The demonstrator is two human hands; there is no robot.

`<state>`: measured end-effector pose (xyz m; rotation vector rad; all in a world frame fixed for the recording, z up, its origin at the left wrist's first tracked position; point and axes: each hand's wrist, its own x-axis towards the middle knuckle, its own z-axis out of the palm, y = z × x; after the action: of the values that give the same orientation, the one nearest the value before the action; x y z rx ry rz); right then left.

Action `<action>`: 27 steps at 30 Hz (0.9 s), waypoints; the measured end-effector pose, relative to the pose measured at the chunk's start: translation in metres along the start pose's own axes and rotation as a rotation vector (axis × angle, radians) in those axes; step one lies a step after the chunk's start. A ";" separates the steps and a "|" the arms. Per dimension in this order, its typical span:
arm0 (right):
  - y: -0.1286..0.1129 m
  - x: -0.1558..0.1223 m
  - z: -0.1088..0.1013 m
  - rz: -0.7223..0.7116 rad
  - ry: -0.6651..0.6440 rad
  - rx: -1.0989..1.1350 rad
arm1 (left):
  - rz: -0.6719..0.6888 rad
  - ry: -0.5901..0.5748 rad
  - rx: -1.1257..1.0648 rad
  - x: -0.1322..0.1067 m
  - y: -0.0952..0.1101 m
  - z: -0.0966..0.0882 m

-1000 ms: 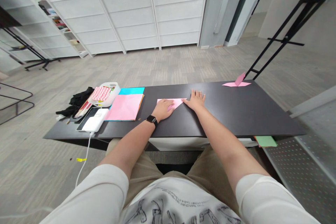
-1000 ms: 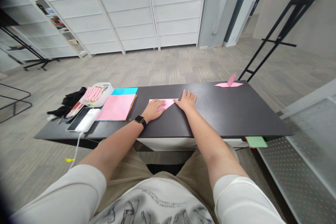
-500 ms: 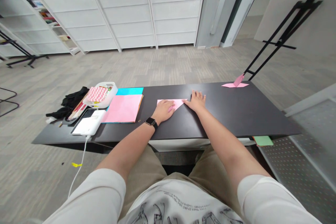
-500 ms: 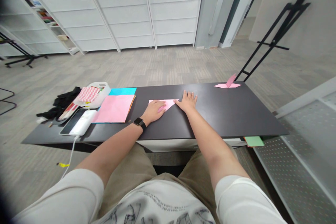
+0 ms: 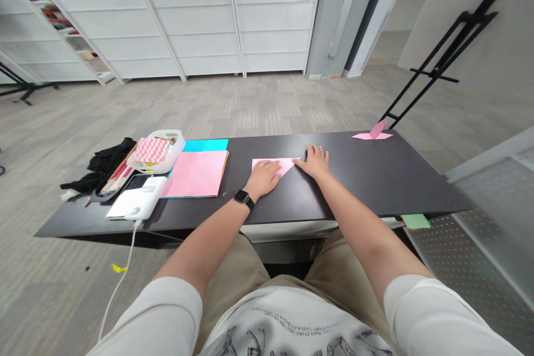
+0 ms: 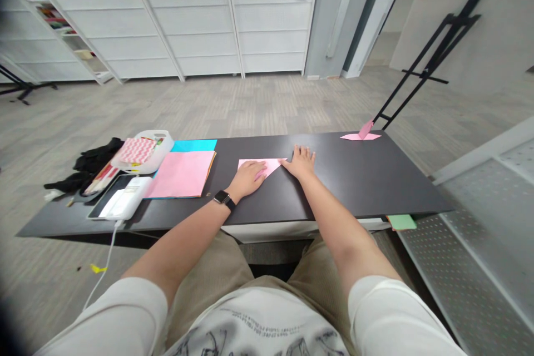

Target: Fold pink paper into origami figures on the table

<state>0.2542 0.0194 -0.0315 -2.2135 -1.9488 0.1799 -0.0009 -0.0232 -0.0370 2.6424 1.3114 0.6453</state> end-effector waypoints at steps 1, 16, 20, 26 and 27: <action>0.000 0.000 0.000 -0.001 0.002 -0.007 | -0.005 0.000 -0.002 0.000 0.000 0.000; -0.001 -0.005 -0.001 -0.020 0.007 -0.031 | -0.012 0.001 -0.009 -0.002 0.007 -0.005; -0.002 -0.007 -0.003 -0.029 0.006 -0.028 | -0.018 0.005 -0.020 -0.003 0.007 -0.007; -0.005 -0.008 -0.006 -0.043 -0.020 -0.023 | -0.025 -0.010 -0.016 -0.002 0.008 -0.008; -0.005 -0.009 -0.006 -0.042 -0.019 -0.023 | -0.026 -0.010 -0.017 -0.002 0.008 -0.007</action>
<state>0.2493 0.0112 -0.0251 -2.1910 -2.0148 0.1741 0.0006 -0.0300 -0.0288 2.6073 1.3296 0.6352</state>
